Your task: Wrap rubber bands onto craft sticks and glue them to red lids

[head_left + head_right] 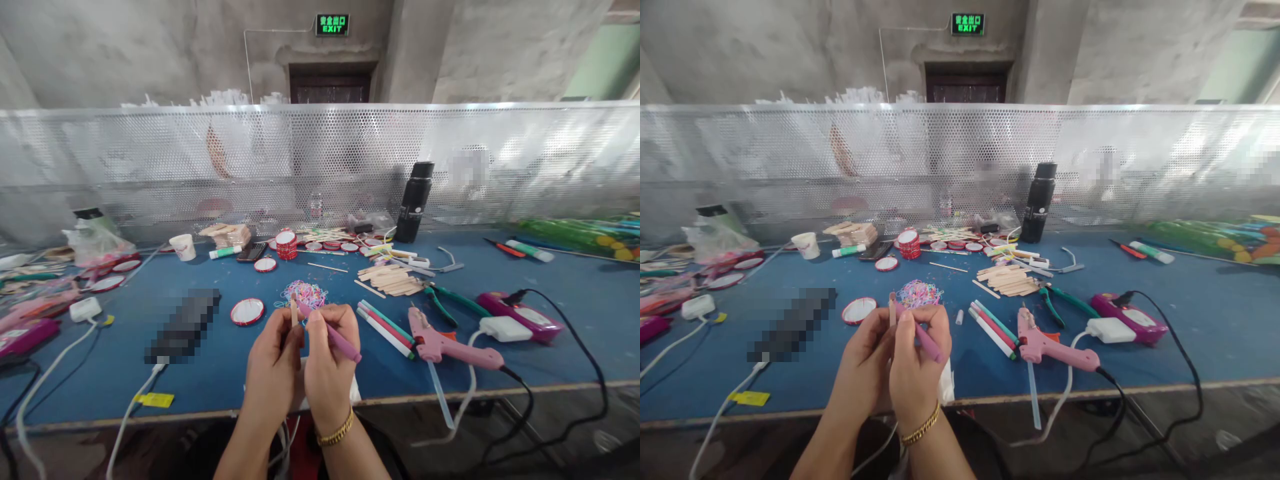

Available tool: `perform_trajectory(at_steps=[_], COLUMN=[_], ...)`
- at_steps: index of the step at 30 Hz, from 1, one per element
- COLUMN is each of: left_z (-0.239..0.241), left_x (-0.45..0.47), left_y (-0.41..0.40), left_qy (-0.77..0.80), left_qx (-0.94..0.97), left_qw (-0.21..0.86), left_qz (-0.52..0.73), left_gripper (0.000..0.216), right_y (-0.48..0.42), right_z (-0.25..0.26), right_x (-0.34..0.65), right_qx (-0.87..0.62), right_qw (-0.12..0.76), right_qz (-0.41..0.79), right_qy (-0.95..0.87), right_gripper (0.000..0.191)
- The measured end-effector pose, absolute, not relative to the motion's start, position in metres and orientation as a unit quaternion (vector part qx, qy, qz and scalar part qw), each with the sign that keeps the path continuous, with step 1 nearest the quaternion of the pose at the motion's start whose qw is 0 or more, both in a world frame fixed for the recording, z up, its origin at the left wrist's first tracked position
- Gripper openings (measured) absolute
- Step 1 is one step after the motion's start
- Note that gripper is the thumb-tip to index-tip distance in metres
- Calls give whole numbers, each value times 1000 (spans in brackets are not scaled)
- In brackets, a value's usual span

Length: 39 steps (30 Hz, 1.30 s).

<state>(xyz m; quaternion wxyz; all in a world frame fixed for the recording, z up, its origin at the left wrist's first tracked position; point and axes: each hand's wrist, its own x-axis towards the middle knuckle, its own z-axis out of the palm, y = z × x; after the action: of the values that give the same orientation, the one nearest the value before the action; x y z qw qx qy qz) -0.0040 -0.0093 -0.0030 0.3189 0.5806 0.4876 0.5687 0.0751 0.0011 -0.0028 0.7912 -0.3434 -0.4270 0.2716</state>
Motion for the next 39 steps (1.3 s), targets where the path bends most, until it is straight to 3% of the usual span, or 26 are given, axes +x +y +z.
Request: perform_trajectory(at_steps=[39], left_z=[-5], left_x=[-5], left_y=[-9], left_qy=[493], left_qx=[579], left_qw=[332], left_qz=[558], left_gripper=[22], right_y=[4], right_z=[-8], right_x=[75], right_qx=[-341], right_qw=[804], right_qz=[258], right_qy=[-413], right_gripper=[19])
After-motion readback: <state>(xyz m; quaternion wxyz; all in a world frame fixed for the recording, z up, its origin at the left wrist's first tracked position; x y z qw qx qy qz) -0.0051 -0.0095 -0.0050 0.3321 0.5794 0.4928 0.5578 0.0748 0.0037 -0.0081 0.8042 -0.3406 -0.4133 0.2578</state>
